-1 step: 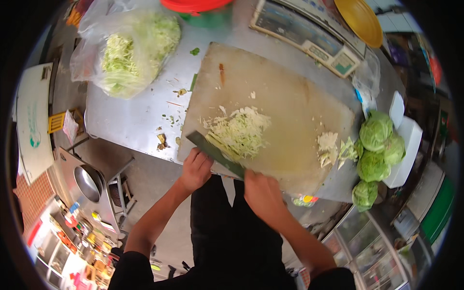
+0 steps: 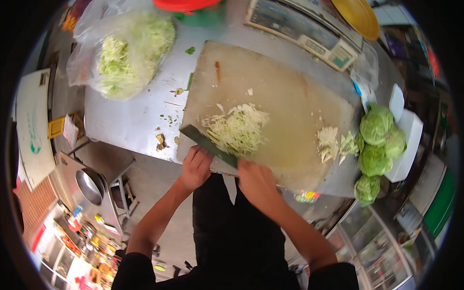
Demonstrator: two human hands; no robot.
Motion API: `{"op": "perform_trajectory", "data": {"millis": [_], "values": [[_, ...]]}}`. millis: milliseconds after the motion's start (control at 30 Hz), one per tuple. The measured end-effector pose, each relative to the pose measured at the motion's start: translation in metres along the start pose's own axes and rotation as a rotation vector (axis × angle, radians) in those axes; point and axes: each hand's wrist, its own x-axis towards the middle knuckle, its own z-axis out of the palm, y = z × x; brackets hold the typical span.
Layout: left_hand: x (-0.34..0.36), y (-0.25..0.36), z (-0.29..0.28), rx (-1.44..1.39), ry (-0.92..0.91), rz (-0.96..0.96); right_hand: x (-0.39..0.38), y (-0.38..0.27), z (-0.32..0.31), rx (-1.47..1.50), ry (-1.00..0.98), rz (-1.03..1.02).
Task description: The person removes outer leaves from a cabbage, then uses a knife to cut and chop the cabbage into small pieces on a cutting board. The chopped cabbage is gathered and placed into a plastic bag.
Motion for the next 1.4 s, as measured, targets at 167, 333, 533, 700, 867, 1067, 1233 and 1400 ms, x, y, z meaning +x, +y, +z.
{"op": "perform_trajectory", "data": {"millis": [167, 333, 533, 700, 867, 1067, 1233, 1400], "values": [[-0.006, -0.003, 0.006, -0.015, 0.019, -0.018, 0.011, -0.014, -0.01, -0.02, -0.009, 0.017], [-0.004, -0.004, 0.006, -0.009, 0.033, 0.022, -0.01, -0.009, -0.016, 0.003, -0.083, 0.08], [-0.003, -0.006, 0.007, -0.032, 0.06, 0.031, 0.02, -0.017, -0.005, -0.029, 0.004, -0.013], [-0.008, -0.005, 0.006, -0.063, 0.036, 0.019, -0.027, -0.015, -0.031, -0.02, -0.079, 0.083], [-0.009, -0.007, 0.007, -0.055, 0.073, 0.034, 0.033, -0.009, 0.023, -0.001, -0.014, 0.006], [-0.006, -0.005, 0.001, -0.053, 0.079, 0.028, 0.017, -0.016, 0.004, -0.048, -0.027, 0.026], [-0.008, -0.005, 0.0, -0.135, 0.055, 0.018, -0.043, -0.019, -0.036, -0.041, -0.135, 0.146], [-0.008, -0.005, -0.001, -0.114, 0.041, -0.028, 0.022, -0.012, 0.015, 0.006, 0.003, 0.027]]}}
